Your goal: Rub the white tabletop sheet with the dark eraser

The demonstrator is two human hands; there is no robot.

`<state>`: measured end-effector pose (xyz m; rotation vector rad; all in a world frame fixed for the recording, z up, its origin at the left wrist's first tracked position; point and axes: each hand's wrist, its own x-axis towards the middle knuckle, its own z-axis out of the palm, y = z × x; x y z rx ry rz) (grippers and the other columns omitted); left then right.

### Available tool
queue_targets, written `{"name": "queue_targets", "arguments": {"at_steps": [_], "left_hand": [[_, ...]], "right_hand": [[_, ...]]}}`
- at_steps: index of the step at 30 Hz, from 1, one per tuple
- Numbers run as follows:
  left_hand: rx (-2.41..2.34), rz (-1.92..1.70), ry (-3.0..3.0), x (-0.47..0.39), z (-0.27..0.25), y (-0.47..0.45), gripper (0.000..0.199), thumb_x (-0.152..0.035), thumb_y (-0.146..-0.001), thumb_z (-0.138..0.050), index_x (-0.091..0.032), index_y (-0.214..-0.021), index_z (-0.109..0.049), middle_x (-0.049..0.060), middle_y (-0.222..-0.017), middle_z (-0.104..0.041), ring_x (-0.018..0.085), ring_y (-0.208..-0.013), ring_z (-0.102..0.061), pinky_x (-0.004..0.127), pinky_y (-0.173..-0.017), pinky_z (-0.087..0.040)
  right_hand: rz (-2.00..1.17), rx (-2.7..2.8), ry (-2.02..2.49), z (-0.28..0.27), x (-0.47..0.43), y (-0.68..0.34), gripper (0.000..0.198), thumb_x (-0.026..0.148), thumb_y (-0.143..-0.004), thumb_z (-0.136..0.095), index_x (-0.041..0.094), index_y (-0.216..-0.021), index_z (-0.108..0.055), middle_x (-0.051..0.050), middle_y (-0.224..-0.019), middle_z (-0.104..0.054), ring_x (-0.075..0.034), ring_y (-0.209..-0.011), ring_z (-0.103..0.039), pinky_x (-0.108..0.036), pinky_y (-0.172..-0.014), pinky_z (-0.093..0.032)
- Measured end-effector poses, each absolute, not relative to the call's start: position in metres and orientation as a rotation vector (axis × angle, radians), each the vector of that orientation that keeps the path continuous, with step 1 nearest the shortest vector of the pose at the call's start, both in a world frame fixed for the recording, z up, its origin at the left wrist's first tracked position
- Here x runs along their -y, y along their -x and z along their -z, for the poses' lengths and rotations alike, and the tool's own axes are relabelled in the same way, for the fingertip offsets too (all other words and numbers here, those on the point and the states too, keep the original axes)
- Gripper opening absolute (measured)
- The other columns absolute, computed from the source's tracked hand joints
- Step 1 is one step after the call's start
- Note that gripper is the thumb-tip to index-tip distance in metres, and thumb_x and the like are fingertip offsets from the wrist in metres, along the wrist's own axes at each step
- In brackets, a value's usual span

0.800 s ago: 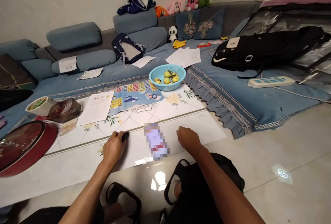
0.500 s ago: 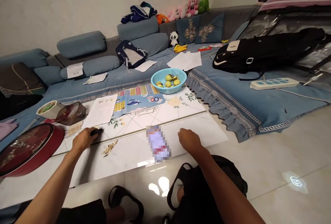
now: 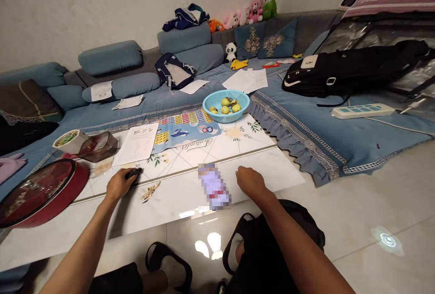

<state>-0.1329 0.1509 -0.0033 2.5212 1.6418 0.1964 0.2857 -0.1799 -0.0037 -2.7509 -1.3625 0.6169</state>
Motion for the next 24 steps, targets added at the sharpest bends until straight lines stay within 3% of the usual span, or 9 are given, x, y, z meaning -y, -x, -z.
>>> {"name": "queue_targets", "arguments": {"at_steps": [3, 6, 9, 13, 19, 24], "left_hand": [[-1.343, -0.204, -2.587, -0.132, 0.006, 0.112, 0.041, -0.039, -0.096, -0.055, -0.027, -0.131, -0.073, 0.006, -0.137, -0.069, 0.028, -0.116, -0.068, 0.035, -0.094, -0.054], [-1.088, -0.332, -2.519, -0.113, 0.000, 0.118, 0.039, -0.040, -0.096, -0.055, -0.024, -0.126, -0.075, 0.007, -0.132, -0.071, 0.026, -0.118, -0.068, 0.036, -0.105, -0.052], [-1.521, -0.439, -2.390, -0.099, -0.005, 0.158, 0.048, -0.049, -0.098, -0.053, -0.020, -0.131, -0.072, 0.013, -0.129, -0.071, 0.033, -0.117, -0.068, 0.043, -0.104, -0.054], [-2.280, -0.187, -2.122, -0.070, 0.006, 0.176, 0.053, -0.049, -0.103, -0.044, -0.022, -0.142, -0.067, 0.019, -0.131, -0.067, 0.042, -0.108, -0.071, 0.052, -0.088, -0.057], [-2.004, -0.323, -2.179, -0.031, 0.013, 0.077, 0.042, -0.036, -0.103, -0.048, -0.021, -0.135, -0.071, 0.017, -0.131, -0.067, 0.035, -0.108, -0.072, 0.044, -0.091, -0.056], [-1.862, -0.530, -2.119, -0.035, 0.006, 0.114, 0.038, -0.036, -0.105, -0.051, -0.020, -0.134, -0.069, 0.014, -0.126, -0.071, 0.032, -0.120, -0.068, 0.039, -0.100, -0.053]], "right_hand": [[-0.615, 1.367, 2.756, 0.001, 0.177, -0.284, 0.038, 0.029, -0.114, -0.030, 0.017, -0.107, -0.065, -0.015, -0.115, -0.075, -0.029, -0.104, -0.069, -0.034, -0.072, -0.038], [-0.624, 1.378, 2.745, 0.000, 0.175, -0.282, 0.037, 0.029, -0.114, -0.031, 0.017, -0.106, -0.065, -0.015, -0.112, -0.075, -0.029, -0.102, -0.069, -0.034, -0.071, -0.037], [-0.640, 1.371, 2.723, 0.000, 0.178, -0.281, 0.035, 0.029, -0.114, -0.031, 0.019, -0.103, -0.063, -0.012, -0.107, -0.075, -0.026, -0.098, -0.069, -0.033, -0.069, -0.035], [-0.654, 1.361, 2.680, 0.001, 0.182, -0.283, 0.036, 0.029, -0.115, -0.031, 0.020, -0.097, -0.061, -0.010, -0.103, -0.075, -0.024, -0.095, -0.069, -0.032, -0.068, -0.033], [-0.639, 1.408, 2.707, 0.005, 0.173, -0.283, 0.035, 0.029, -0.114, -0.030, 0.019, -0.103, -0.062, -0.013, -0.109, -0.074, -0.027, -0.098, -0.070, -0.033, -0.069, -0.034], [-0.650, 1.461, 2.651, 0.011, 0.176, -0.280, 0.035, 0.030, -0.113, -0.029, 0.020, -0.101, -0.061, -0.012, -0.105, -0.074, -0.027, -0.093, -0.069, -0.034, -0.068, -0.034]]}}
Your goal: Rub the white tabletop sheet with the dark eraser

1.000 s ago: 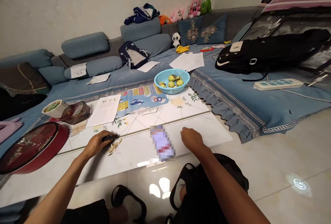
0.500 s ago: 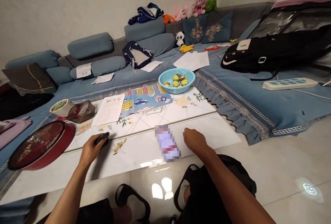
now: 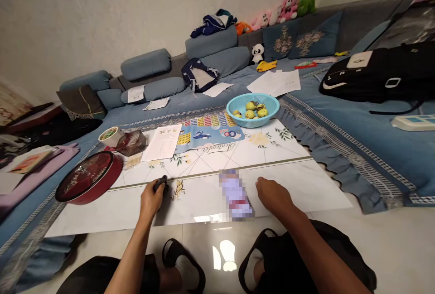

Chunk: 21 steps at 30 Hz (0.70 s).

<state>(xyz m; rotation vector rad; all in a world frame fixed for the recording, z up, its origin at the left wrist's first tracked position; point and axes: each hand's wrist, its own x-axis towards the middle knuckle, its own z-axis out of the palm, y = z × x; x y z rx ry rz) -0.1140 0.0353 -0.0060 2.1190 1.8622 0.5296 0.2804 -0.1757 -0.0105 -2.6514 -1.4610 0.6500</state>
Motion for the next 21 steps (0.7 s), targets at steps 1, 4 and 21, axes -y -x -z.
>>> {"name": "queue_targets", "arguments": {"at_steps": [1, 4, 21], "left_hand": [[-1.953, -0.501, -2.098, -0.031, 0.006, 0.129, 0.039, -0.038, -0.105, -0.050, -0.020, -0.134, -0.069, 0.014, -0.127, -0.070, 0.033, -0.118, -0.069, 0.041, -0.098, -0.054], [-2.233, -0.335, -2.019, -0.008, 0.009, 0.142, 0.042, -0.038, -0.107, -0.046, -0.019, -0.138, -0.066, 0.018, -0.132, -0.065, 0.036, -0.105, -0.072, 0.045, -0.086, -0.055], [-1.948, -0.288, -2.251, -0.087, 0.000, 0.057, 0.040, -0.033, -0.102, -0.052, -0.023, -0.136, -0.069, 0.015, -0.133, -0.067, 0.033, -0.112, -0.070, 0.040, -0.089, -0.054]], "right_hand": [[-0.660, 1.460, 2.638, 0.012, 0.178, -0.281, 0.035, 0.030, -0.113, -0.029, 0.021, -0.099, -0.060, -0.011, -0.103, -0.074, -0.026, -0.093, -0.069, -0.033, -0.068, -0.034], [-0.700, 1.418, 2.630, 0.014, 0.184, -0.283, 0.035, 0.031, -0.113, -0.030, 0.022, -0.094, -0.058, -0.009, -0.099, -0.073, -0.026, -0.093, -0.068, -0.033, -0.068, -0.034], [-0.715, 1.356, 2.629, 0.014, 0.185, -0.286, 0.034, 0.030, -0.113, -0.030, 0.023, -0.093, -0.057, -0.009, -0.102, -0.074, -0.026, -0.095, -0.069, -0.033, -0.069, -0.034]]}}
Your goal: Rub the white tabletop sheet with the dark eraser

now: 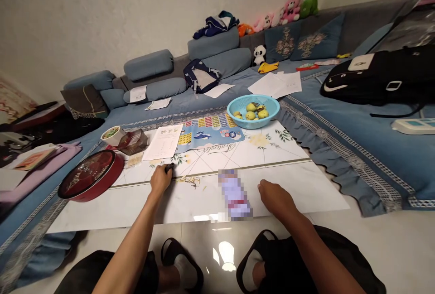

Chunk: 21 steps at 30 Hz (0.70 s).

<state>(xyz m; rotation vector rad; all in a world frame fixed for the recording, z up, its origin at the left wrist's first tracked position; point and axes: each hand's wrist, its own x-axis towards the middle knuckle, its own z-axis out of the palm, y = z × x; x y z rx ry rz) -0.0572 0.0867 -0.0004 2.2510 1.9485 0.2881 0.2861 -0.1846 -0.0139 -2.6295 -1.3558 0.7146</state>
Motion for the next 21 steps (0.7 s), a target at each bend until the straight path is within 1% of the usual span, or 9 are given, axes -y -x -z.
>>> {"name": "queue_targets", "arguments": {"at_steps": [5, 8, 9, 10, 11, 13, 16, 19, 21], "left_hand": [[-1.522, -0.408, -2.408, -0.056, 0.015, 0.031, 0.035, -0.029, -0.101, -0.055, -0.022, -0.130, -0.073, 0.011, -0.126, -0.070, 0.028, -0.110, -0.070, 0.035, -0.091, -0.053], [-1.519, -0.525, -2.357, -0.045, 0.012, 0.063, 0.034, -0.033, -0.102, -0.055, -0.021, -0.128, -0.072, 0.010, -0.124, -0.072, 0.029, -0.114, -0.069, 0.035, -0.094, -0.053], [-1.616, -0.554, -2.333, -0.041, 0.012, 0.076, 0.035, -0.036, -0.103, -0.055, -0.021, -0.130, -0.071, 0.010, -0.127, -0.071, 0.030, -0.114, -0.069, 0.036, -0.091, -0.054], [-1.724, -0.547, -2.309, -0.036, 0.014, 0.087, 0.037, -0.039, -0.104, -0.053, -0.022, -0.132, -0.070, 0.011, -0.130, -0.070, 0.030, -0.112, -0.069, 0.036, -0.086, -0.054], [-1.814, -0.517, -2.299, -0.029, 0.016, 0.096, 0.038, -0.040, -0.105, -0.052, -0.022, -0.135, -0.069, 0.012, -0.133, -0.068, 0.031, -0.112, -0.069, 0.036, -0.081, -0.054], [-1.882, -0.442, -2.339, -0.009, 0.021, 0.103, 0.039, -0.038, -0.106, -0.050, -0.024, -0.140, -0.066, 0.012, -0.137, -0.065, 0.031, -0.114, -0.069, 0.034, -0.074, -0.053], [-1.789, -0.476, -2.380, 0.027, 0.029, 0.098, 0.038, -0.033, -0.107, -0.050, -0.028, -0.142, -0.063, 0.010, -0.139, -0.063, 0.028, -0.115, -0.069, 0.032, -0.071, -0.053], [-1.674, -0.606, -2.340, 0.060, 0.036, 0.090, 0.037, -0.033, -0.107, -0.050, -0.030, -0.143, -0.062, 0.008, -0.139, -0.063, 0.026, -0.114, -0.070, 0.033, -0.075, -0.057], [-1.527, -0.600, -2.399, 0.079, 0.039, 0.082, 0.040, -0.029, -0.105, -0.053, -0.032, -0.145, -0.061, 0.008, -0.142, -0.061, 0.027, -0.122, -0.066, 0.033, -0.081, -0.060]], "right_hand": [[-0.657, 1.346, 2.599, 0.010, 0.187, -0.280, 0.036, 0.030, -0.112, -0.029, 0.020, -0.101, -0.062, -0.013, -0.107, -0.075, -0.029, -0.102, -0.070, -0.036, -0.078, -0.042], [-0.493, 1.140, 2.527, 0.017, 0.198, -0.243, 0.040, 0.038, -0.112, -0.032, 0.016, -0.128, -0.061, -0.016, -0.121, -0.074, -0.030, -0.116, -0.069, -0.039, -0.094, -0.047], [-0.388, 1.072, 2.490, 0.023, 0.201, -0.224, 0.046, 0.044, -0.110, -0.040, 0.014, -0.142, -0.055, -0.018, -0.129, -0.071, -0.032, -0.122, -0.066, -0.041, -0.100, -0.047], [-0.274, 1.079, 2.433, 0.030, 0.203, -0.204, 0.063, 0.050, -0.106, -0.051, 0.012, -0.155, -0.044, -0.021, -0.140, -0.066, -0.035, -0.129, -0.062, -0.044, -0.106, -0.047], [-0.168, 1.092, 2.375, 0.037, 0.204, -0.185, 0.081, 0.055, -0.100, -0.060, 0.010, -0.162, -0.033, -0.024, -0.149, -0.059, -0.038, -0.135, -0.058, -0.047, -0.110, -0.046], [0.000, 1.098, 2.312, 0.050, 0.202, -0.152, 0.101, 0.058, -0.095, -0.067, 0.008, -0.168, -0.019, -0.028, -0.158, -0.049, -0.044, -0.142, -0.049, -0.056, -0.116, -0.041], [0.115, 1.048, 2.294, 0.062, 0.192, -0.129, 0.097, 0.051, -0.096, -0.064, 0.011, -0.170, -0.016, -0.029, -0.151, -0.052, -0.048, -0.135, -0.050, -0.064, -0.112, -0.041], [0.087, 1.064, 2.293, 0.064, 0.189, -0.143, 0.088, 0.040, -0.096, -0.061, 0.014, -0.170, -0.021, -0.025, -0.136, -0.060, -0.044, -0.120, -0.057, -0.061, -0.104, -0.047], [0.087, 1.097, 2.372, 0.062, 0.192, -0.168, 0.088, 0.038, -0.094, -0.061, 0.009, -0.168, -0.024, -0.024, -0.129, -0.062, -0.041, -0.114, -0.058, -0.057, -0.101, -0.049]]}}
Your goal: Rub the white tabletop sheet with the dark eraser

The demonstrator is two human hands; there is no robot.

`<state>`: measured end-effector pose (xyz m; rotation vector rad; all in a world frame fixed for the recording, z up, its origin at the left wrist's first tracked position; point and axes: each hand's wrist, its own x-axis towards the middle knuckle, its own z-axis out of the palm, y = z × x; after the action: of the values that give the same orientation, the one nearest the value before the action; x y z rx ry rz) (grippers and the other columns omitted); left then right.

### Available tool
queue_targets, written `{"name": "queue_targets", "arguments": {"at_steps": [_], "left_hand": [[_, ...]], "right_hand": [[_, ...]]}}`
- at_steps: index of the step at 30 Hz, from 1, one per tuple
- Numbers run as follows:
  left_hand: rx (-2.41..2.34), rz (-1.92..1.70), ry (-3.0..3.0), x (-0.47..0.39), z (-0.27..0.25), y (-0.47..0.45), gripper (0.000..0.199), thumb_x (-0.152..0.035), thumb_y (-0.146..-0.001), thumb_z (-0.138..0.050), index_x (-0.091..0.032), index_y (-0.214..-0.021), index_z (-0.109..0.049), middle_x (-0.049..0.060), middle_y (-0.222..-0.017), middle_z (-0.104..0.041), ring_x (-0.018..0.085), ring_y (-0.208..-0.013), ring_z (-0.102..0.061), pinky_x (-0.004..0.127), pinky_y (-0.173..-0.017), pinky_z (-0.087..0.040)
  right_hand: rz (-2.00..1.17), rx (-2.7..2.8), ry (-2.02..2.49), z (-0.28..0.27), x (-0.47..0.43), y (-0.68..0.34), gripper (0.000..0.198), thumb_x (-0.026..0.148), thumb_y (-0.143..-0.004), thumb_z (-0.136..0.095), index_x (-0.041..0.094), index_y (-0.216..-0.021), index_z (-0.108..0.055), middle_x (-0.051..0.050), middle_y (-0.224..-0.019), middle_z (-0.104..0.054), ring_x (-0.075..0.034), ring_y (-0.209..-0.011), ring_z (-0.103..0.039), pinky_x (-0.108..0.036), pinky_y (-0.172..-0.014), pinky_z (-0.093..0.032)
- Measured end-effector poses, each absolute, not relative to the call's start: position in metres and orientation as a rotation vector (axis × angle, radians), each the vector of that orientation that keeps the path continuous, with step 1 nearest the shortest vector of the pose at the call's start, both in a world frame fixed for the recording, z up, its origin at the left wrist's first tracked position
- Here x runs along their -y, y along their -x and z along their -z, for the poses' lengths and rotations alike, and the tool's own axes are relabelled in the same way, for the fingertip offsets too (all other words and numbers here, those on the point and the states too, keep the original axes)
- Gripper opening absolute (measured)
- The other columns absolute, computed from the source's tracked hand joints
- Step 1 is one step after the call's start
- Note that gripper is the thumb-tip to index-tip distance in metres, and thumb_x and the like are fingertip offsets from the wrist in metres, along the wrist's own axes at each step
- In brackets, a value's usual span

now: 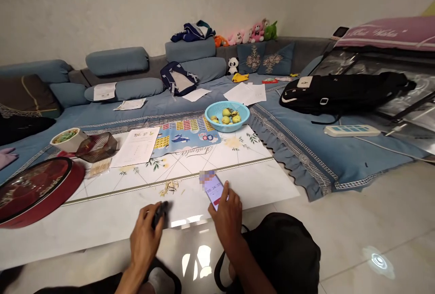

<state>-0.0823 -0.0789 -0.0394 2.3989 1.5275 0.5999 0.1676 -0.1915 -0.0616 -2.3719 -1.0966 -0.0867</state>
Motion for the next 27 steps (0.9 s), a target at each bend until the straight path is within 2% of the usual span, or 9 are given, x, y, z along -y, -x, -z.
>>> {"name": "queue_targets", "arguments": {"at_steps": [3, 6, 11, 13, 15, 16, 19, 22, 27], "left_hand": [[-1.278, -0.469, -2.526, 0.103, 0.039, 0.053, 0.049, -0.019, -0.100, -0.058, -0.035, -0.147, -0.060, 0.008, -0.144, -0.060, 0.027, -0.130, -0.061, 0.034, -0.088, -0.062], [-1.114, -0.363, -2.653, 0.121, 0.032, 0.003, 0.054, -0.014, -0.099, -0.060, -0.033, -0.149, -0.057, 0.009, -0.143, -0.060, 0.027, -0.124, -0.060, 0.035, -0.089, -0.063], [-0.888, -0.289, -2.897, 0.127, 0.027, -0.063, 0.041, -0.009, -0.101, -0.055, -0.024, -0.139, -0.061, 0.011, -0.131, -0.064, 0.026, -0.110, -0.061, 0.036, -0.083, -0.063], [-0.924, -0.269, -2.942, 0.113, 0.028, -0.064, 0.035, -0.011, -0.105, -0.052, -0.024, -0.134, -0.064, 0.010, -0.127, -0.064, 0.026, -0.107, -0.061, 0.035, -0.081, -0.062], [-1.092, -0.244, -2.921, 0.090, 0.028, -0.053, 0.033, -0.012, -0.107, -0.049, -0.024, -0.134, -0.064, 0.011, -0.128, -0.064, 0.027, -0.109, -0.060, 0.033, -0.080, -0.060], [-1.207, -0.228, -2.886, 0.077, 0.026, -0.044, 0.034, -0.012, -0.107, -0.049, -0.024, -0.135, -0.064, 0.012, -0.129, -0.063, 0.028, -0.111, -0.060, 0.034, -0.079, -0.060], [-1.534, -0.204, -2.756, 0.048, 0.017, -0.024, 0.039, -0.006, -0.104, -0.047, -0.020, -0.137, -0.062, 0.015, -0.132, -0.061, 0.031, -0.115, -0.059, 0.036, -0.081, -0.059], [-1.619, -0.260, -2.699, 0.055, 0.012, -0.037, 0.041, -0.003, -0.101, -0.048, -0.017, -0.136, -0.062, 0.017, -0.134, -0.059, 0.031, -0.114, -0.059, 0.037, -0.082, -0.059], [-1.184, -0.312, -2.787, 0.097, 0.027, -0.106, 0.025, -0.012, -0.100, -0.061, -0.018, -0.123, -0.064, 0.014, -0.120, -0.062, 0.029, -0.106, -0.060, 0.036, -0.078, -0.059]], "right_hand": [[0.114, 1.060, 2.583, 0.051, 0.198, -0.220, 0.087, 0.040, -0.096, -0.060, 0.001, -0.166, -0.025, -0.026, -0.126, -0.061, -0.040, -0.113, -0.058, -0.052, -0.100, -0.048], [0.058, 0.957, 2.730, 0.035, 0.195, -0.271, 0.087, 0.044, -0.100, -0.057, -0.004, -0.165, -0.023, -0.030, -0.129, -0.060, -0.041, -0.119, -0.058, -0.050, -0.103, -0.045], [0.158, 0.874, 2.665, 0.020, 0.186, -0.283, 0.091, 0.053, -0.101, -0.059, -0.004, -0.164, -0.025, -0.037, -0.152, -0.046, -0.047, -0.138, -0.050, -0.056, -0.110, -0.043], [0.257, 0.992, 2.440, 0.026, 0.190, -0.252, 0.085, 0.055, -0.105, -0.053, 0.000, -0.164, -0.028, -0.035, -0.159, -0.042, -0.046, -0.147, -0.043, -0.058, -0.116, -0.041], [0.228, 1.156, 2.159, 0.037, 0.197, -0.209, 0.071, 0.054, -0.109, -0.044, 0.009, -0.163, -0.034, -0.028, -0.159, -0.048, -0.039, -0.150, -0.043, -0.057, -0.120, -0.041], [0.195, 1.196, 2.045, 0.043, 0.202, -0.186, 0.063, 0.052, -0.110, -0.043, 0.015, -0.161, -0.040, -0.023, -0.154, -0.054, -0.036, -0.147, -0.048, -0.057, -0.120, -0.043], [-0.005, 1.207, 1.887, 0.061, 0.212, -0.133, 0.048, 0.046, -0.111, -0.046, 0.028, -0.155, -0.050, -0.014, -0.155, -0.056, -0.032, -0.144, -0.054, -0.055, -0.118, -0.049], [-0.139, 1.076, 1.810, 0.072, 0.211, -0.116, 0.045, 0.045, -0.111, -0.046, 0.028, -0.151, -0.053, -0.014, -0.153, -0.056, -0.032, -0.142, -0.055, -0.056, -0.116, -0.051], [-0.217, 0.768, 1.810, 0.082, 0.198, -0.139, 0.049, 0.049, -0.110, -0.036, 0.020, -0.145, -0.054, -0.020, -0.144, -0.057, -0.031, -0.127, -0.064, -0.055, -0.109, -0.055]]}}
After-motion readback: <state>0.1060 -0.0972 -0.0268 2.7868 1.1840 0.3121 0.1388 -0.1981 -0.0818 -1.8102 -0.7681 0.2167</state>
